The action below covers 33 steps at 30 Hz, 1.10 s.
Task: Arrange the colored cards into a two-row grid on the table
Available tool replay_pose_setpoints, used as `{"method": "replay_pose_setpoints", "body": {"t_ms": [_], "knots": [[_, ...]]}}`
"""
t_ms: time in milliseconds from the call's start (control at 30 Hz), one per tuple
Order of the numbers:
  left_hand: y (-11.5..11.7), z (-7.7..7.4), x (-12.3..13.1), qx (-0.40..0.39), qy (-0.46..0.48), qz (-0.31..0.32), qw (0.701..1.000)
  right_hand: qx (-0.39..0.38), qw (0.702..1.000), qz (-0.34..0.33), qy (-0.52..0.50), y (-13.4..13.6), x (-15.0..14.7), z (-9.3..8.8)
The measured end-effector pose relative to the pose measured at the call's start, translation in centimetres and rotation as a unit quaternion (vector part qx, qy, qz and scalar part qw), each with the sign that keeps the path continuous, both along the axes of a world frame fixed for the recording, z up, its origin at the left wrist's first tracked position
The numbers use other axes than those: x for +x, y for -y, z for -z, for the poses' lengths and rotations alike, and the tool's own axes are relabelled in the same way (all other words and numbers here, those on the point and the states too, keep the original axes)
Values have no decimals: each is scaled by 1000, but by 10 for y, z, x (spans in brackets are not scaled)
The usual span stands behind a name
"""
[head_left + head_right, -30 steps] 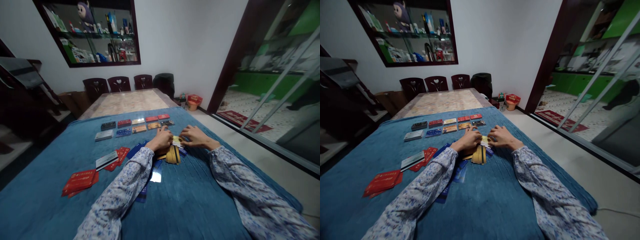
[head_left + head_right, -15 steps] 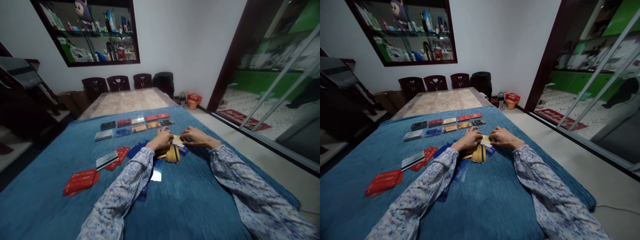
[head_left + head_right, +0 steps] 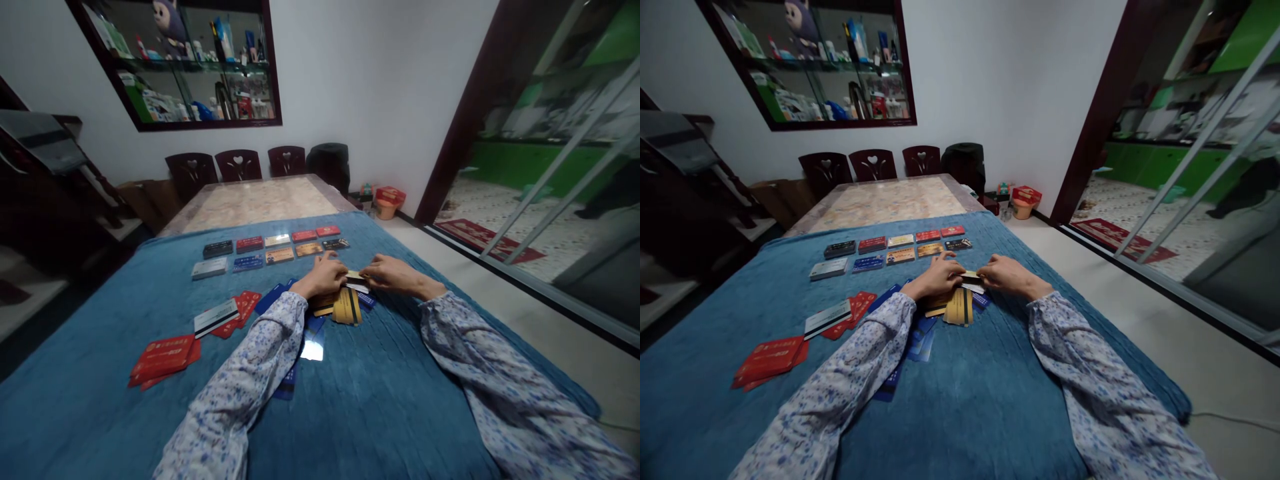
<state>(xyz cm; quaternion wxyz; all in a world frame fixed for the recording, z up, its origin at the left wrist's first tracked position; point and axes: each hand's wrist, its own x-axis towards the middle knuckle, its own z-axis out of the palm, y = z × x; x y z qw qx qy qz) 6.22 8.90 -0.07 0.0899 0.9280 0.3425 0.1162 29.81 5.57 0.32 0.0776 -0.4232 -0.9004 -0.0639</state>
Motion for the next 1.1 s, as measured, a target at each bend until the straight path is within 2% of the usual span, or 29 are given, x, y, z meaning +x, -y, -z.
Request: {"method": "replay_pose_setpoints", "body": {"t_ms": [133,467,667,900,1100], "knots": [[-5,4,-1,3,21,-13,1000,-19,1000,-8,-6,1,6,-6],[-12,6,0,4,72,-51,996,75,994,23,-70,-2,2,7],[-18,2,9,8,79,-81,994,110,983,111,-95,-4,-2,17],[-20,5,15,26,116,-113,986,114,979,136,-102,-2,-7,18],[-18,6,18,42,116,-160,979,82,980,161,-81,-1,-11,17]]}}
